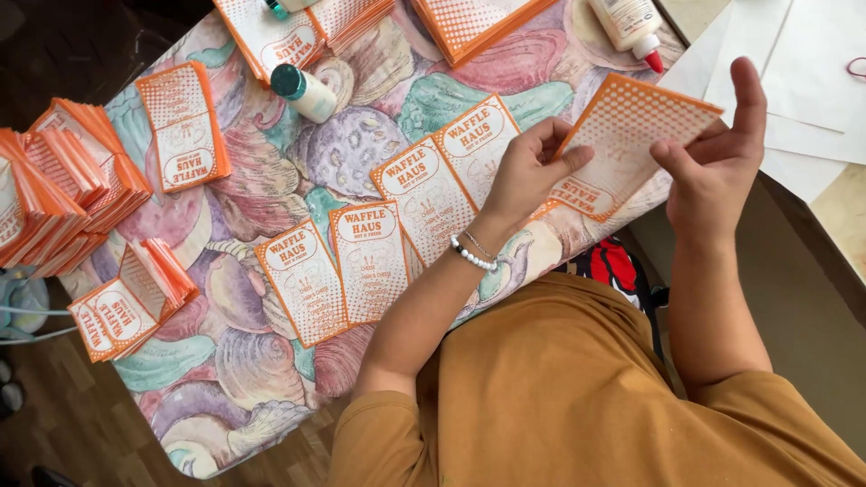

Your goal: Assembling paper bags by folding pre-printed templates and applying glue to the edges.

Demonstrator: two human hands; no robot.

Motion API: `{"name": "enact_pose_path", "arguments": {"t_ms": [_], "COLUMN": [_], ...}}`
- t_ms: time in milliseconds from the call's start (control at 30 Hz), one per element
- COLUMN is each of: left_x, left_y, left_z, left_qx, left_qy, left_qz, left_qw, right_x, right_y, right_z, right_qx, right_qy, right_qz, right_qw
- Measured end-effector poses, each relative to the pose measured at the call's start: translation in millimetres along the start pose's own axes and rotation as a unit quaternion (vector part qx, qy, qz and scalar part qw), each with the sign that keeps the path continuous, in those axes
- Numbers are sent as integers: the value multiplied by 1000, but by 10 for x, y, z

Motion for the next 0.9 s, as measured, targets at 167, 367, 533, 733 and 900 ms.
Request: {"name": "enact_pose_path", "arguments": {"t_ms": [167, 367, 533, 733, 900], "left_x": [-225, -383, -489, -608, -606], "left_y": [-11, 54, -55, -130, -188], "left_z": [-366, -827, -841, -883, -881], "left_qx": [26, 150, 139, 131, 98], "left_qy": [35, 111, 89, 84, 85], "left_qz": [-35, -130, -131, -122, -112], "left_qw": [998, 974, 978, 980, 985], "right_x": [44, -35, -35, -20, -2], "right_y": [248, 347, 316, 466, 515], "right_z": [204, 346, 367, 540, 583], "right_qx": [-87, -81, -40, -63, -77], "right_qy": [-110, -139, -164, -175, -160], "right_qz": [43, 74, 26, 53, 44], "right_qw": [989, 984, 985, 981, 983]}}
Point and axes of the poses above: each hand's wrist, its own x-axis towards the middle knuckle, its own y-axis out of the palm, z = x × y, the point moved 1 cm from there along x, towards the middle knuckle, and after that the axes turned 9 degrees about -y, right-handed, at the moved point
